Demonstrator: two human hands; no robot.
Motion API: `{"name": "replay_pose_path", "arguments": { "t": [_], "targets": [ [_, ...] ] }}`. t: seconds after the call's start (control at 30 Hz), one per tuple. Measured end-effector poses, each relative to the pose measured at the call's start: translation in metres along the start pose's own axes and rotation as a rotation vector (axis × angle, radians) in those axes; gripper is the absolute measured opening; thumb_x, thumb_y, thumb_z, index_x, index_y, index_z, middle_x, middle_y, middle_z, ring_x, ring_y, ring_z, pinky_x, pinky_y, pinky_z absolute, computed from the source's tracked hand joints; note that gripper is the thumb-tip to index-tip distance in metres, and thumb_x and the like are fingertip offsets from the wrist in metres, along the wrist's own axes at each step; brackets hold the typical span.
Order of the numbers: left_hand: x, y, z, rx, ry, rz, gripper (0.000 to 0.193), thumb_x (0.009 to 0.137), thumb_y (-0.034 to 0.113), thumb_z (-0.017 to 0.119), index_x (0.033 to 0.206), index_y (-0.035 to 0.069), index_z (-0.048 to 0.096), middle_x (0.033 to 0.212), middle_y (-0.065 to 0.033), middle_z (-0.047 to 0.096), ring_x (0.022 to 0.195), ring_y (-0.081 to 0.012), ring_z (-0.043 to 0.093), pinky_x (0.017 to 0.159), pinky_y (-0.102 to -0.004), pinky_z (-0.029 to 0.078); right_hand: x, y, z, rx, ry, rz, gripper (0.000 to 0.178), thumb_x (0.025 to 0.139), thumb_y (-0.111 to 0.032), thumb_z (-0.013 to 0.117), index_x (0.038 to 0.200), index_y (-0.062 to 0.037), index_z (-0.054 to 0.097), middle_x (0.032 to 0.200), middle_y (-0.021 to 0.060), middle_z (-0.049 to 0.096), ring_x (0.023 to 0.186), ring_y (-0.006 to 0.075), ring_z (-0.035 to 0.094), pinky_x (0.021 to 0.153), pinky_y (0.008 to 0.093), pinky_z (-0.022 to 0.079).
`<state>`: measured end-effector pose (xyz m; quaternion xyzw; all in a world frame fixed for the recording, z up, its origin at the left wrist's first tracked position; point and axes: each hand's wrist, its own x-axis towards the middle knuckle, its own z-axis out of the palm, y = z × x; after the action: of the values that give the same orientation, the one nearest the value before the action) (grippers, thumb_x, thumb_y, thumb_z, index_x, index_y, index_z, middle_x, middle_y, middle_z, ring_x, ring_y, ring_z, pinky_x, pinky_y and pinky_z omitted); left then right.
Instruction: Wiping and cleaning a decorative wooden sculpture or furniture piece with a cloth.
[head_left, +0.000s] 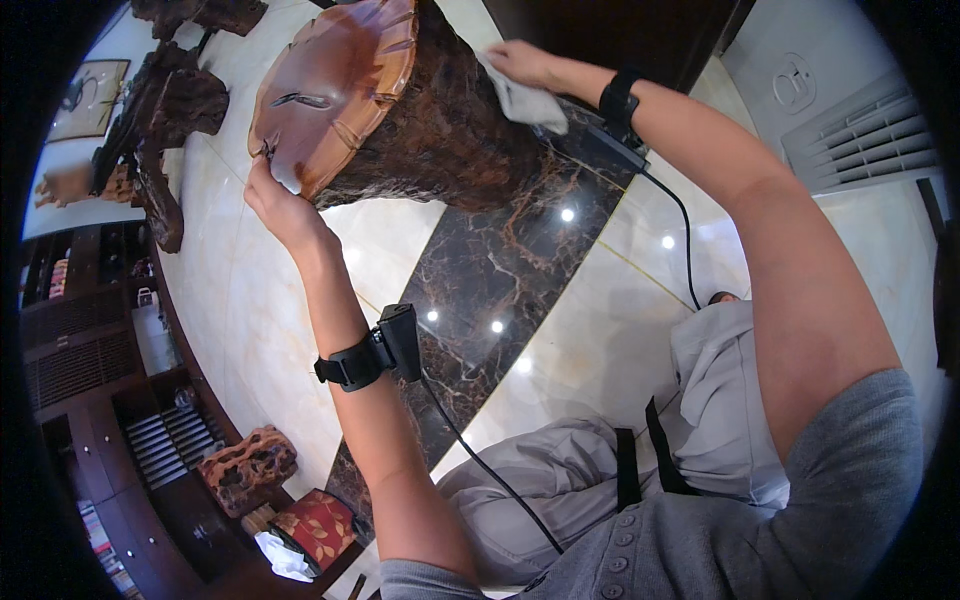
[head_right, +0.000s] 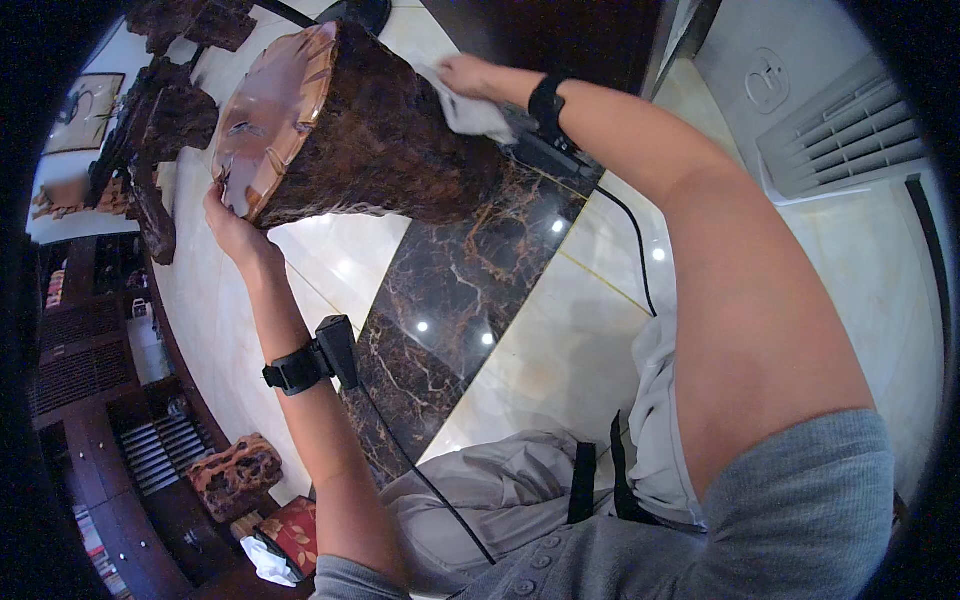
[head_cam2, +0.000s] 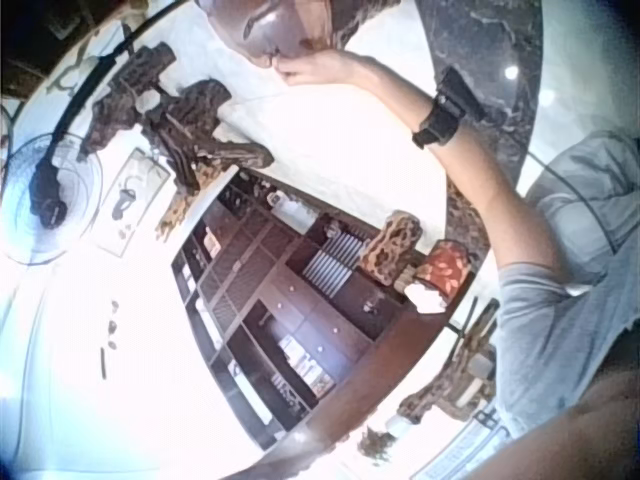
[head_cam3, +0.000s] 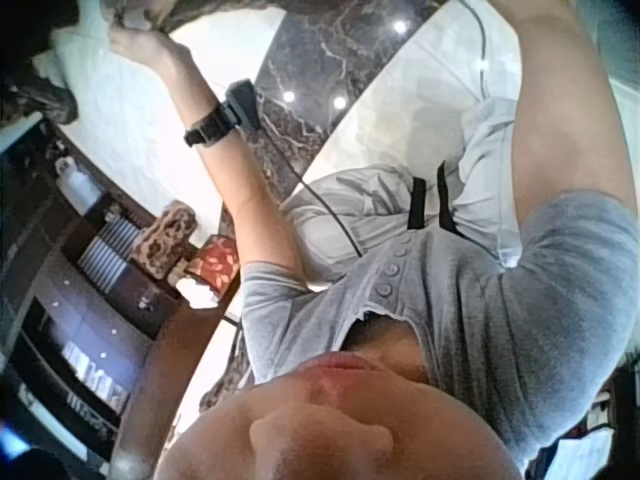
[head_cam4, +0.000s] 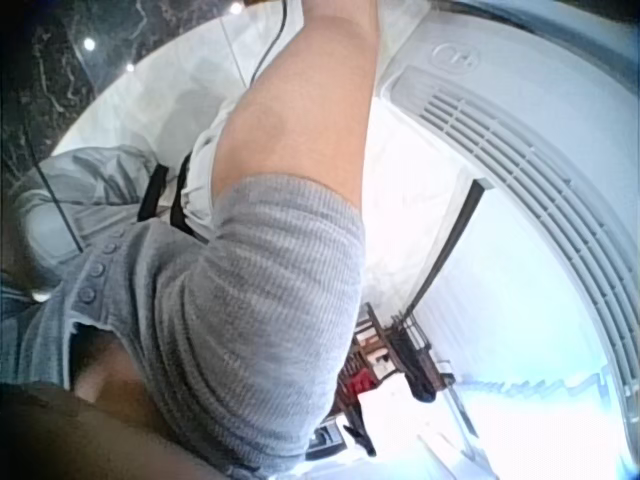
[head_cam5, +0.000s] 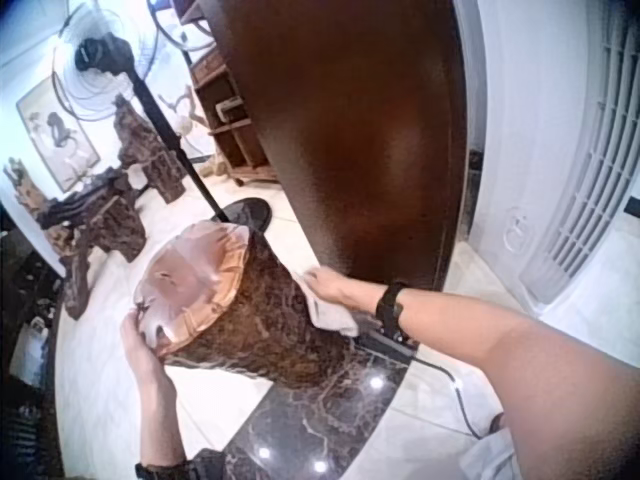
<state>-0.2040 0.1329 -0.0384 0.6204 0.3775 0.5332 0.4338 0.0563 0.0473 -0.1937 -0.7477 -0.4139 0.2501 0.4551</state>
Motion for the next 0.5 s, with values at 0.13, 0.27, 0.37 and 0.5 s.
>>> {"name": "replay_pose_path", "arguments": {
  "t": [0.13, 0.27, 0.37, 0.5],
  "targets": [
    [-0.001, 0.003, 0.003, -0.017, 0.001, 0.003, 0.04, 0.087, 0.029, 0.039, 0.11, -0.002, 0.047, 0.106, -0.0111, 0.052, 0.097, -0.0194, 0.053, 0.084, -0.0307, 0.043, -0.036, 0.037, 0.028, -0.148, -0.036, 0.259, 0.031, 0.086, -0.02, 0.041, 0.102, 0.0037, 0.054, 0.104, 0.0201, 0.057, 0.099, 0.031, 0.055, 0.082, 0.0376, 0.042],
    [0.001, 0.0, 0.001, -0.009, -0.005, 0.011, 0.039, 0.087, 0.028, 0.039, 0.11, -0.002, 0.048, 0.106, -0.0109, 0.052, 0.096, -0.0189, 0.053, 0.083, -0.0303, 0.042, -0.056, 0.006, 0.034, -0.112, 0.056, 0.423, 0.036, 0.079, -0.018, 0.043, 0.102, 0.0083, 0.053, 0.105, 0.0235, 0.056, 0.099, 0.0338, 0.056, 0.081, 0.0391, 0.043],
    [0.0, 0.0, 0.006, -0.03, 0.005, -0.012, 0.039, 0.087, 0.028, 0.039, 0.11, -0.001, 0.048, 0.105, -0.0103, 0.052, 0.095, -0.0188, 0.053, 0.082, -0.0301, 0.042, -0.051, -0.019, 0.019, 0.085, 0.214, 0.478, 0.042, 0.076, -0.021, 0.046, 0.105, 0.0072, 0.052, 0.103, 0.0229, 0.058, 0.094, 0.0351, 0.058, 0.078, 0.04, 0.045],
    [-0.004, 0.002, 0.004, -0.005, 0.023, -0.017, 0.038, 0.087, 0.029, 0.039, 0.111, -0.001, 0.047, 0.104, -0.0098, 0.053, 0.095, -0.0187, 0.053, 0.083, -0.0305, 0.042, -0.045, -0.081, 0.004, 0.247, 0.388, 0.292, 0.039, 0.079, -0.023, 0.049, 0.108, 0.0041, 0.047, 0.102, 0.0222, 0.055, 0.095, 0.0355, 0.055, 0.08, 0.0397, 0.042]
  ]
}}
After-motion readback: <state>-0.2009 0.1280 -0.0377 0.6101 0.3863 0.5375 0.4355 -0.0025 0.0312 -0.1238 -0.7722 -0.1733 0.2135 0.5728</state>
